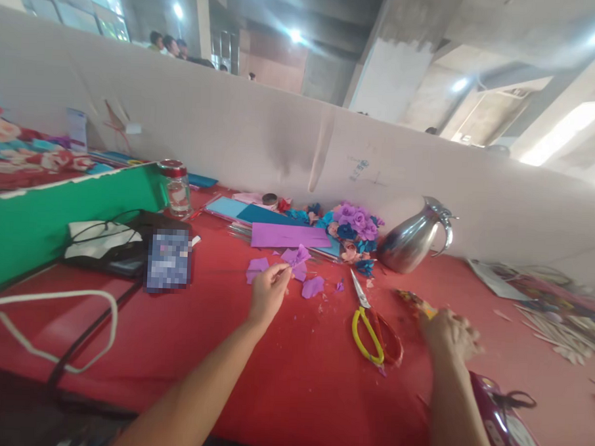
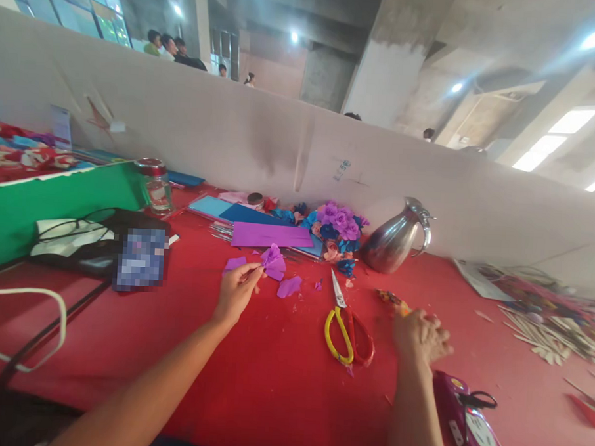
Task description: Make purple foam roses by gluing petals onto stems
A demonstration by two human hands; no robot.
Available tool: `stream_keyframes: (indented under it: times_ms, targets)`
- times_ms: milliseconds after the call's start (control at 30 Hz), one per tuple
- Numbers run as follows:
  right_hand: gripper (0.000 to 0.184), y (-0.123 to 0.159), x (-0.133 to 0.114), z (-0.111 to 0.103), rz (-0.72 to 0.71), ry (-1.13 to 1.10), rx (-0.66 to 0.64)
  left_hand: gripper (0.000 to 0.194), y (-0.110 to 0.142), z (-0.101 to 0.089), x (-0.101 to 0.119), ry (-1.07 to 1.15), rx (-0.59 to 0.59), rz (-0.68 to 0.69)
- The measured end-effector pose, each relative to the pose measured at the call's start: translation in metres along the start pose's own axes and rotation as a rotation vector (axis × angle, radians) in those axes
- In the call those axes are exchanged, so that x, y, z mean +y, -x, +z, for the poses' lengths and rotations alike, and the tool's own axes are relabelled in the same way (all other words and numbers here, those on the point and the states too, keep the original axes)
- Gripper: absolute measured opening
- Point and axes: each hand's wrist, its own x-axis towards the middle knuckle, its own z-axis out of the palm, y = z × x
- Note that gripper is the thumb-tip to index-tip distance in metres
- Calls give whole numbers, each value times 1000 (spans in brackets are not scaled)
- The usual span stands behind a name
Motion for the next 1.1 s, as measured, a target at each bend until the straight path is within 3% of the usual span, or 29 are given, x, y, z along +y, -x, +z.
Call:
stream_keyframes:
  times_ms: [67, 100, 167, 200, 267, 333, 433, 633, 867, 1100]
  targets:
    - [36, 26, -37, 7, -145, -64, 48, 29, 2, 1, 1, -3, -3, 20]
    - [34, 44, -60, 13, -271, -177, -41, 28, 3, 1, 2, -27, 2, 44]
    - [37, 83, -105, 30, -437, -533, -356, 27, 6, 1, 3, -91, 5, 105]
    - [39, 101, -125, 39, -431, -695, -497, 27, 8, 1, 3, -117, 1, 128]
    - [42, 133, -155, 54, -305, -951, -656, 29, 10, 0, 4, -140, -19, 151]
    - [36, 152, -169, 63, -203, -1126, -627, 29, 12, -1, 5, -138, -30, 154]
    - [26, 160, -169, 66, -151, -1291, -583, 26, 13, 0, 8, -131, -5, 150]
    - [25, 149, -158, 65, 66, -1469, -775, 21, 10, 7, 12, 161, -170, -78]
    - [25, 148, -156, 65, 31, -1443, -775, 17, 10, 10, 9, 281, -255, -161]
    - [21, 145, -154, 62, -67, -1473, -811, 15, 11, 7, 20, 136, -358, -138]
